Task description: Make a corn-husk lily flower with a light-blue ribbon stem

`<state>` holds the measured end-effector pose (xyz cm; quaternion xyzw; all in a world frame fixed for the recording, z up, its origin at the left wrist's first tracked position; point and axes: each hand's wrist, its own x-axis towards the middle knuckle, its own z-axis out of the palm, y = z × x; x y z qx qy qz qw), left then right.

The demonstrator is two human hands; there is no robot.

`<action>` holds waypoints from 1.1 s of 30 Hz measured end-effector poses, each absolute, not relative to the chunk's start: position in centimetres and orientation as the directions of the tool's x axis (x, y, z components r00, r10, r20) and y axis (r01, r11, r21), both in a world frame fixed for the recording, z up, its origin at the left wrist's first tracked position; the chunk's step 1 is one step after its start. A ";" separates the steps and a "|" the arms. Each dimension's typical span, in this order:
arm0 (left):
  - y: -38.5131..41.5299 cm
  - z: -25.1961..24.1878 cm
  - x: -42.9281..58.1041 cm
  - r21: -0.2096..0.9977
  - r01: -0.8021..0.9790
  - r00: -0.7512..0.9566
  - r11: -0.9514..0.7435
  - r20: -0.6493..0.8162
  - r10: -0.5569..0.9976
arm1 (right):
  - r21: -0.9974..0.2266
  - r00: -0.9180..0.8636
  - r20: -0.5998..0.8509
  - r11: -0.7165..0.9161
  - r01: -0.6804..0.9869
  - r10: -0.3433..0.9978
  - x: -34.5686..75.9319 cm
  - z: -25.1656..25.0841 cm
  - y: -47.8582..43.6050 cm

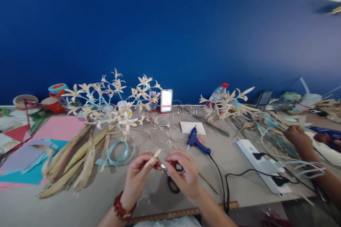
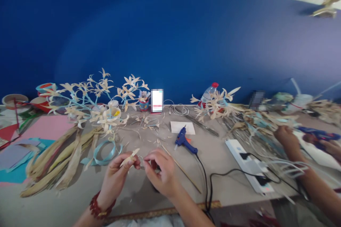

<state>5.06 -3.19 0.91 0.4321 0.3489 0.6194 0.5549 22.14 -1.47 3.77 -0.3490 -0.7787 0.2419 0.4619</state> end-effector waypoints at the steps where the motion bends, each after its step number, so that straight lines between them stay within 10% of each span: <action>1: -3.2 0.7 4.9 0.913 -0.385 -0.011 -0.133 0.139 0.990 | -0.681 -0.344 0.538 0.637 0.360 0.770 22.7 3.3 -1.2; 8: -2.5 -0.4 4.3 0.873 -0.486 -0.020 -0.038 0.033 0.999 | -0.375 -0.099 0.371 0.246 0.894 0.923 32.6 -0.4 4.0; 14: -2.2 -0.5 4.6 0.869 -0.494 -0.005 0.000 -0.002 1.000 | -0.219 -0.194 0.146 0.223 0.950 0.970 37.3 -2.6 7.4; 26: -2.0 -0.1 5.0 0.873 -0.482 0.000 0.068 -0.077 0.997 | -0.576 -0.212 0.207 0.295 0.763 0.955 39.1 -3.0 8.3; 33: -2.0 0.8 5.6 0.798 -0.579 0.056 0.164 -0.162 0.985 | -0.932 -0.161 0.213 0.250 0.261 0.964 35.6 -1.6 4.8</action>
